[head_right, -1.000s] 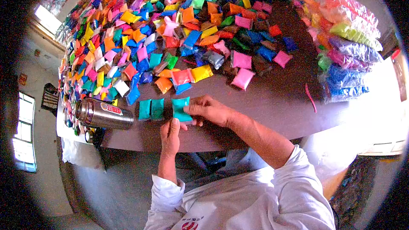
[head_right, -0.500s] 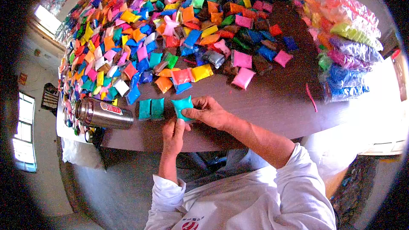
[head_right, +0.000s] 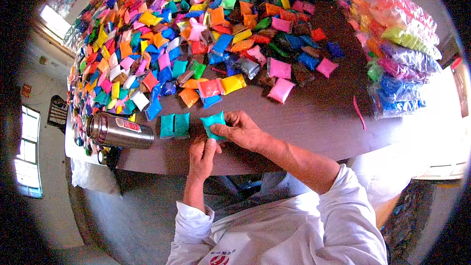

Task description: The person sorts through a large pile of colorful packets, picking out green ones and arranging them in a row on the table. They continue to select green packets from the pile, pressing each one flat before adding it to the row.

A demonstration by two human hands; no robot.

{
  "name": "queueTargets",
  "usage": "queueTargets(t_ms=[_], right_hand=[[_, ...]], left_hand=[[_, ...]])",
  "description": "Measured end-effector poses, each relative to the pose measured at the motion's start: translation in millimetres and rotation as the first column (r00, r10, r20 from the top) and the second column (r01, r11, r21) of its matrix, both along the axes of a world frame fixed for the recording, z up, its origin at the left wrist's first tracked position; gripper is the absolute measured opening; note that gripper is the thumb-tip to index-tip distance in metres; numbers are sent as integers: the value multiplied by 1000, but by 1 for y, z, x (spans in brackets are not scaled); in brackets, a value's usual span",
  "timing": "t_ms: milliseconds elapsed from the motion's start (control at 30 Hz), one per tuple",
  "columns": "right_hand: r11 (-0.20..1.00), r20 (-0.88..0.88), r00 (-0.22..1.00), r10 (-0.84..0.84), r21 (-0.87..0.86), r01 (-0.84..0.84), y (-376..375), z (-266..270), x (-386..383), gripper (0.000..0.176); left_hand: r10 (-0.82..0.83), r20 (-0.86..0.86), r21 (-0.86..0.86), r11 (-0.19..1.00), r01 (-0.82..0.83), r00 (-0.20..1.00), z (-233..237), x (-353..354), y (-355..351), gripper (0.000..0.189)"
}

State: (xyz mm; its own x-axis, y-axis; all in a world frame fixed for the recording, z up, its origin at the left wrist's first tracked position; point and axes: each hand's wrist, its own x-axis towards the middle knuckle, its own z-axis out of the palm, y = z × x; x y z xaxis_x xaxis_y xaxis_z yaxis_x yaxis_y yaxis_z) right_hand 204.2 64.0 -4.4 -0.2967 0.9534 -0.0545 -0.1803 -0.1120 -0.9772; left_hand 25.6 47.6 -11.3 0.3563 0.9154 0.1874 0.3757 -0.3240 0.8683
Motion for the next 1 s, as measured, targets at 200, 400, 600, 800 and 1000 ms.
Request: queueTargets(t_ms=[200, 400, 600, 800, 1000], right_hand=[[1000, -74, 997, 19, 7, -19, -2, 11, 1, 22], [999, -66, 997, -42, -15, 41, 3, -7, 0, 24], [997, -123, 992, -1, -70, -8, 2, 4, 3, 23], [984, 59, 985, -163, -68, 167, 15, 3, 2, 27], [972, 411, 902, -132, 232, 37, 48, -3, -13, 35]], left_hand=[[38, 21, -56, 998, -37, 999, 1, 0, -1, 43], [-23, 6, -1, 1000, 23, 1000, 1, -2, 0, 43], [17, 95, -84, 996, -9, 995, -4, -4, 0, 41], [-27, 102, -95, 995, 37, 994, 2, -4, 1, 31], [-21, -14, 59, 998, 21, 1000, 8, 3, 0, 25]])
